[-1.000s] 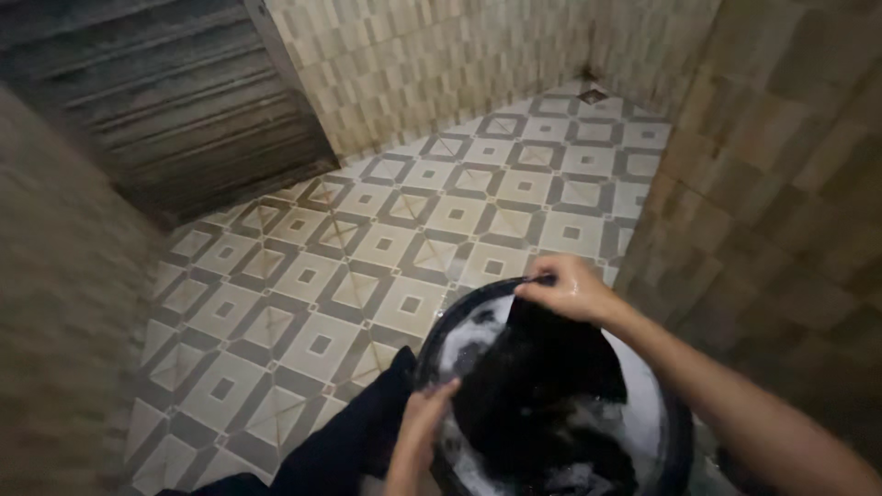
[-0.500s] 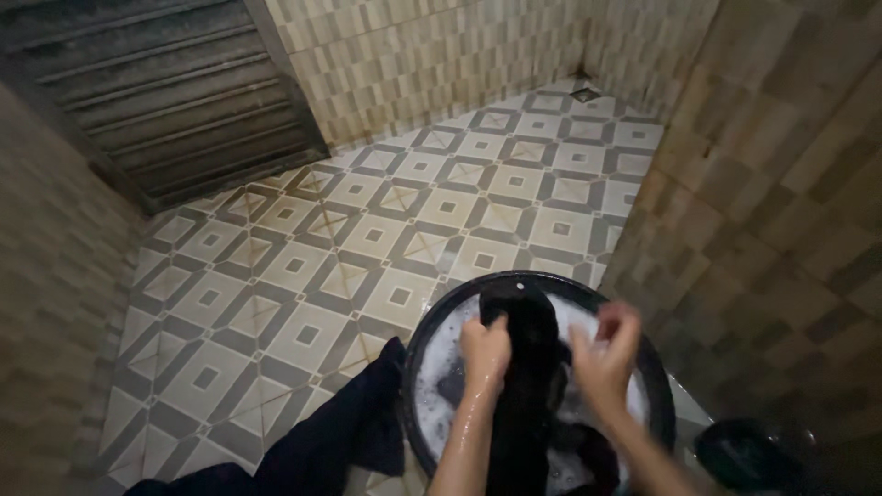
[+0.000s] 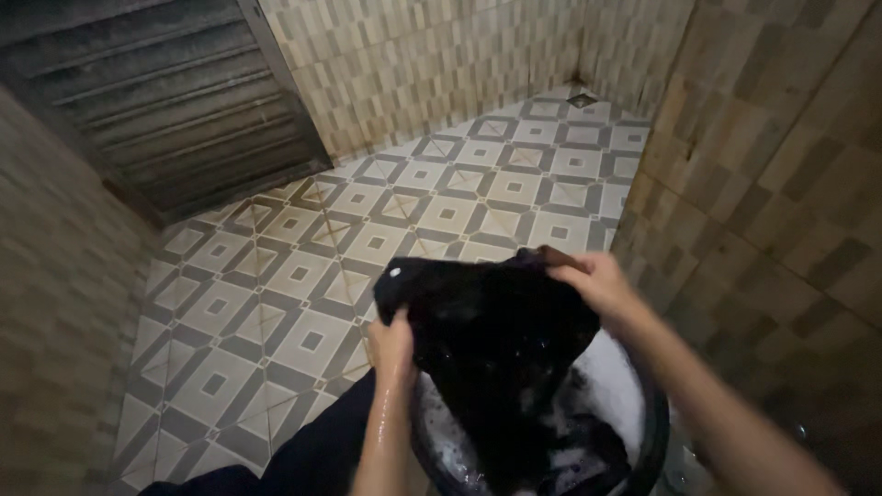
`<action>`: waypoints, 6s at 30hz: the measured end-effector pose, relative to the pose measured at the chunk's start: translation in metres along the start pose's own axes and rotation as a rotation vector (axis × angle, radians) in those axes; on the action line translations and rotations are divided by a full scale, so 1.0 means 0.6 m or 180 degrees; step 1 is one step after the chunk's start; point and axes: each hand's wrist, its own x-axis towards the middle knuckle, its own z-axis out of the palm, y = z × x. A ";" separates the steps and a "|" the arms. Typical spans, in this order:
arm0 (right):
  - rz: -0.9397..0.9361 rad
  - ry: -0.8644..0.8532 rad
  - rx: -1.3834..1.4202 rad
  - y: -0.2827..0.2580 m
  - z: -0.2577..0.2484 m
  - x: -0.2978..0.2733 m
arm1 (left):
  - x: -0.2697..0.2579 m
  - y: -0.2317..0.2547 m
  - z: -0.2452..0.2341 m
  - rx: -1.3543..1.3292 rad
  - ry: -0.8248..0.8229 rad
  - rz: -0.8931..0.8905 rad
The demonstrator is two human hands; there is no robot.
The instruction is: The person washes dark clothing by hand in a black basin filled with soapy water. They repeatedly submerge, agitate, and wring the garments, then place them on the floor beside the basin.
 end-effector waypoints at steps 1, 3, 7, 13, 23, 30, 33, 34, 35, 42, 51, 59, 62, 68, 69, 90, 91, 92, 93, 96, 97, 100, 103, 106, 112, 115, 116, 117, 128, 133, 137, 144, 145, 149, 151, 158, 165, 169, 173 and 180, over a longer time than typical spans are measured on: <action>-0.0394 -0.0426 -0.0576 -0.062 0.000 -0.003 | 0.004 -0.009 -0.003 0.0379 0.0176 0.0488; -0.1057 -0.1235 -0.1275 -0.168 0.009 -0.020 | -0.004 -0.016 -0.008 0.1135 0.0513 0.1467; -0.1537 -0.2168 -0.1976 -0.274 0.052 -0.049 | -0.107 0.001 0.007 0.0891 -0.1379 0.2971; -0.1502 -0.1260 -0.2011 -0.226 0.037 -0.043 | -0.165 0.013 0.078 0.0472 -0.1850 0.1613; -0.0167 0.0380 -0.0057 0.237 0.097 -0.136 | -0.139 -0.011 0.127 -0.1200 -0.1635 -0.0547; 0.1456 -0.0121 0.4657 0.426 0.137 -0.102 | -0.299 0.030 0.120 -0.0576 -0.2925 0.1555; 0.0159 -0.0592 0.5548 0.371 0.142 -0.151 | -0.316 0.056 0.102 -0.0311 -0.2820 0.1681; -0.0300 -0.0766 0.5817 0.346 0.144 -0.161 | -0.319 0.063 0.096 -0.0249 -0.2752 0.1585; -0.0359 -0.0867 0.5512 0.322 0.148 -0.159 | -0.316 0.070 0.090 -0.0182 -0.2674 0.1513; 0.0375 -0.0425 0.1699 0.299 0.121 -0.102 | -0.263 0.061 0.093 0.0339 -0.2004 0.2344; -0.0376 -0.1884 -0.1553 0.122 0.031 -0.044 | -0.010 -0.005 0.085 0.0643 -0.1040 0.1743; 0.0124 -0.0746 -0.0789 -0.077 0.003 -0.055 | 0.036 -0.078 0.007 0.2074 -0.0152 0.1222; 0.0177 -0.0662 -0.0265 -0.077 0.065 -0.063 | -0.013 -0.049 0.009 0.1887 -0.0581 0.0864; -0.3166 -0.1682 -0.1799 -0.005 0.154 -0.212 | -0.096 -0.112 0.068 -0.0908 -0.2002 -0.0311; -0.2472 -0.1817 -0.1527 0.009 0.152 -0.220 | -0.094 -0.140 0.068 -0.1195 -0.1819 -0.0118; 0.0840 0.0696 0.0553 0.168 0.027 -0.071 | -0.151 -0.051 -0.008 0.1560 -0.0398 0.0773; 0.1512 0.0616 0.1496 0.173 0.026 -0.067 | -0.166 -0.042 -0.007 0.1500 -0.0054 0.1504; 0.1253 0.0379 0.1216 0.183 0.030 -0.070 | -0.183 -0.038 -0.007 0.1419 0.0310 0.2225; 0.0978 0.0132 0.0953 0.195 0.044 -0.074 | -0.191 -0.033 -0.006 0.1324 0.0708 0.2954; 0.0201 -0.0652 0.0248 0.203 0.073 -0.073 | -0.206 -0.039 0.015 0.0659 -0.0236 0.3666; -0.0038 -0.0918 0.0024 0.198 0.083 -0.076 | -0.206 -0.052 0.030 0.0926 -0.0536 0.3178; -0.0020 -0.0291 -0.0688 0.147 0.096 -0.078 | -0.181 -0.117 0.072 0.1204 -0.1183 0.1830; -0.2606 0.0784 -0.2211 0.077 0.105 -0.150 | -0.114 -0.158 0.096 0.0721 -0.1139 0.1258; -0.2095 -0.1073 -0.2106 0.055 0.128 -0.209 | -0.092 -0.179 0.104 0.0335 -0.1180 0.0850; -0.1740 -0.2017 -0.4080 0.067 0.114 -0.222 | -0.099 -0.119 0.038 0.0733 -0.0610 0.1329; -0.1145 -0.2132 -0.4228 0.028 0.044 -0.196 | -0.102 -0.078 0.008 0.1067 -0.0380 0.1308; -0.1283 -0.2025 -0.4358 0.028 0.039 -0.197 | -0.107 -0.073 0.004 0.1127 -0.0369 0.1237; -0.1418 -0.1886 -0.4474 0.034 0.032 -0.197 | -0.113 -0.070 0.008 0.1125 -0.0441 0.1280; -0.0600 -0.1588 -0.2996 0.300 0.174 -0.184 | -0.180 -0.084 0.079 0.1446 -0.0731 0.1625; -0.0706 -0.0743 -0.2873 0.265 0.192 -0.180 | -0.182 -0.072 0.067 0.1228 -0.0543 0.1700; -0.0239 -0.1137 -0.3315 0.207 0.202 -0.197 | -0.170 -0.082 0.053 0.1262 -0.0535 0.1907; 0.0502 -0.1318 -0.3735 0.301 0.208 -0.146 | -0.166 -0.083 0.057 0.1288 -0.0558 0.1839; 0.0463 -0.1222 -0.3787 0.331 0.211 -0.135 | -0.169 -0.084 0.056 0.1251 -0.0556 0.1903; 0.0503 -0.1091 -0.4008 0.409 0.218 -0.120 | -0.161 -0.085 0.050 0.1231 -0.0503 0.1993; 0.0204 -0.1157 -0.4464 0.395 0.207 -0.131 | -0.155 -0.081 0.045 0.1230 -0.0368 0.1871; -0.1416 -0.1844 -0.3963 0.052 0.137 -0.156 | -0.122 -0.055 0.021 0.0869 -0.0294 0.1295; -0.2007 -0.0221 -0.2235 -0.223 0.073 -0.185 | -0.070 -0.088 0.057 0.0286 -0.1136 0.0912; -0.1995 -0.0218 -0.1228 -0.181 0.024 -0.169 | -0.070 -0.065 0.044 0.0875 -0.0494 0.0888; -0.1697 -0.0173 -0.1336 -0.095 0.009 -0.148 | -0.140 -0.013 0.013 -0.0195 0.0227 0.1908; -0.0679 -0.0147 -0.0384 -0.002 0.076 -0.164 | -0.248 0.040 0.042 0.0347 -0.0992 0.2602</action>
